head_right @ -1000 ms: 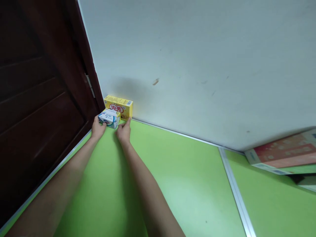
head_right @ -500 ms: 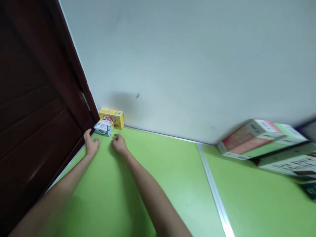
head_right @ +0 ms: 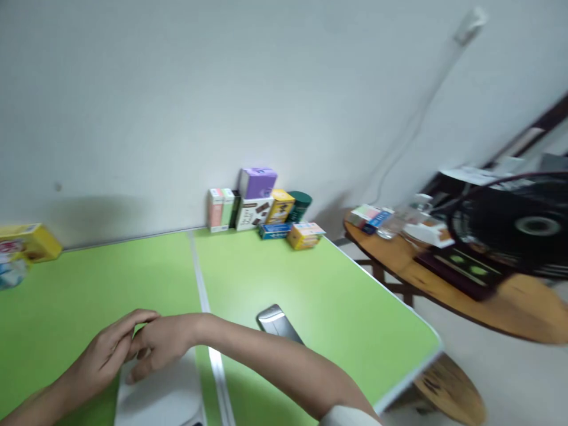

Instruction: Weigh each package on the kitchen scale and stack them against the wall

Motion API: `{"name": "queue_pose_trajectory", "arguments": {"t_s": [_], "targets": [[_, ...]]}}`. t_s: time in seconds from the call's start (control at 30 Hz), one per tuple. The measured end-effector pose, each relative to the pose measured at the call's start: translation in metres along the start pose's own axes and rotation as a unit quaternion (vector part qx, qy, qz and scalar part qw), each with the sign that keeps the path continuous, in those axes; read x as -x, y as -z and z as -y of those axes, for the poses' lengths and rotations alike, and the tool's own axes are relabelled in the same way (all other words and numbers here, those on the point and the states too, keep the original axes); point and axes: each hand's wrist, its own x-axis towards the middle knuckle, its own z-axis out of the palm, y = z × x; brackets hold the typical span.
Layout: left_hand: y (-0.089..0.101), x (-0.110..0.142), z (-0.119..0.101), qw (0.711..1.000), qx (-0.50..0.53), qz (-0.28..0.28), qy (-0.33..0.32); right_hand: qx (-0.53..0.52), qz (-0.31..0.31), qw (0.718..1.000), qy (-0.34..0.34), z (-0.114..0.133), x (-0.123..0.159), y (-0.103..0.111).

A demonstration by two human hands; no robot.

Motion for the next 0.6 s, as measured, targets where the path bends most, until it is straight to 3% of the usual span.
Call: {"name": "queue_pose_trajectory", "arguments": {"t_s": [0.13, 0.27, 0.37, 0.43, 0.5, 0.53, 0.6], "targets": [[-0.053, -0.046, -0.071, 0.994, 0.057, 0.089, -0.03, -0.03, -0.111, 0.993, -0.014, -0.008, 0.106, -0.012], [-0.103, -0.089, -0.13, 0.982, 0.1, 0.137, -0.086, -0.096, -0.224, 0.97, 0.002, -0.02, 0.193, -0.025], [-0.139, -0.124, -0.155, 0.977, 0.117, 0.157, -0.083, -0.16, -0.279, 0.946, 0.03, -0.045, 0.238, -0.031], [-0.165, -0.153, -0.157, 0.975, 0.139, 0.165, -0.048, -0.213, -0.321, 0.922, 0.024, -0.076, 0.259, -0.032], [-0.192, -0.186, -0.151, 0.972, 0.174, 0.158, -0.004, -0.267, -0.412, 0.871, -0.005, -0.117, 0.274, -0.032], [-0.206, -0.204, -0.145, 0.97, 0.195, 0.147, 0.02, -0.287, -0.483, 0.827, -0.026, -0.14, 0.281, -0.03], [-0.231, -0.239, -0.134, 0.961, 0.239, 0.12, 0.075, -0.283, -0.659, 0.691, -0.085, -0.188, 0.292, -0.025]]}}
